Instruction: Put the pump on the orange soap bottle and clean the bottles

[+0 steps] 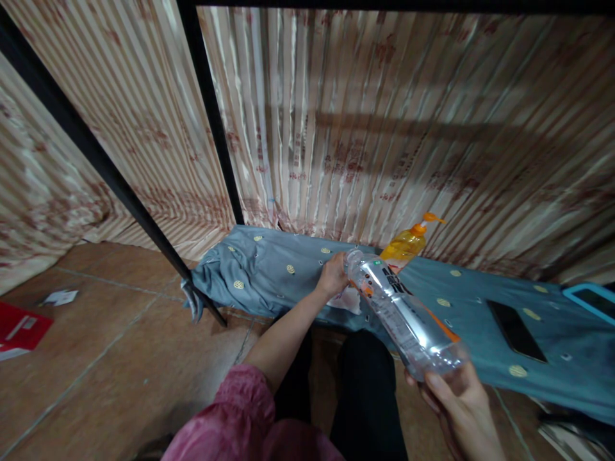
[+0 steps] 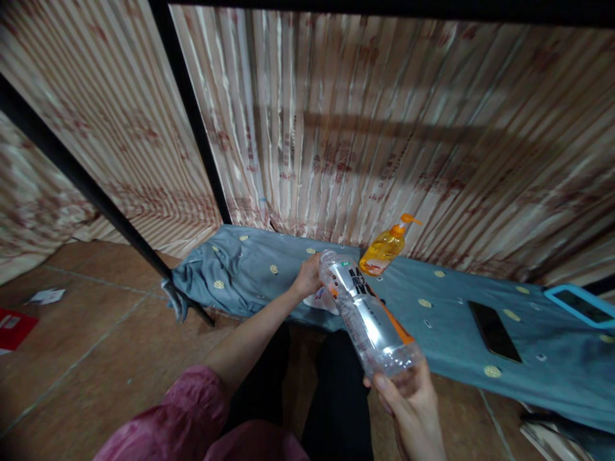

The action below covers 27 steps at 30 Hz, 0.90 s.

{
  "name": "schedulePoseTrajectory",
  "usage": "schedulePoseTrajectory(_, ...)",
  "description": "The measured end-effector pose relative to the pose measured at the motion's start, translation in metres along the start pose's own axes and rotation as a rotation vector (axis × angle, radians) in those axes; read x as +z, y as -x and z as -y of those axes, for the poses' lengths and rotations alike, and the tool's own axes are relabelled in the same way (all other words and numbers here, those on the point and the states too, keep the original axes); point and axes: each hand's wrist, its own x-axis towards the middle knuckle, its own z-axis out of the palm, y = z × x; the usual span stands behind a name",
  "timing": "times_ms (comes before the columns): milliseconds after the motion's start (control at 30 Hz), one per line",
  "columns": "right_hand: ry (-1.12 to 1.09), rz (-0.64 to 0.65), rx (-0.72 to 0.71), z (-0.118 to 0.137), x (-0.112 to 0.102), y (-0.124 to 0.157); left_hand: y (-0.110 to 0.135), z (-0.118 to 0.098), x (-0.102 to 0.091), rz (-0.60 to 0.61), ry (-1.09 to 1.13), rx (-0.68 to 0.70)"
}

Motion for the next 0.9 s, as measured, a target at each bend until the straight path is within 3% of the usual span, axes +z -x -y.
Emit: schedulePoseTrajectory(900, 0.043, 0.023, -0.032, -0.0024, -0.0018, -0.0009, -0.0004, -0.0005, -0.0005, 0.009, 0.011, 0.006)
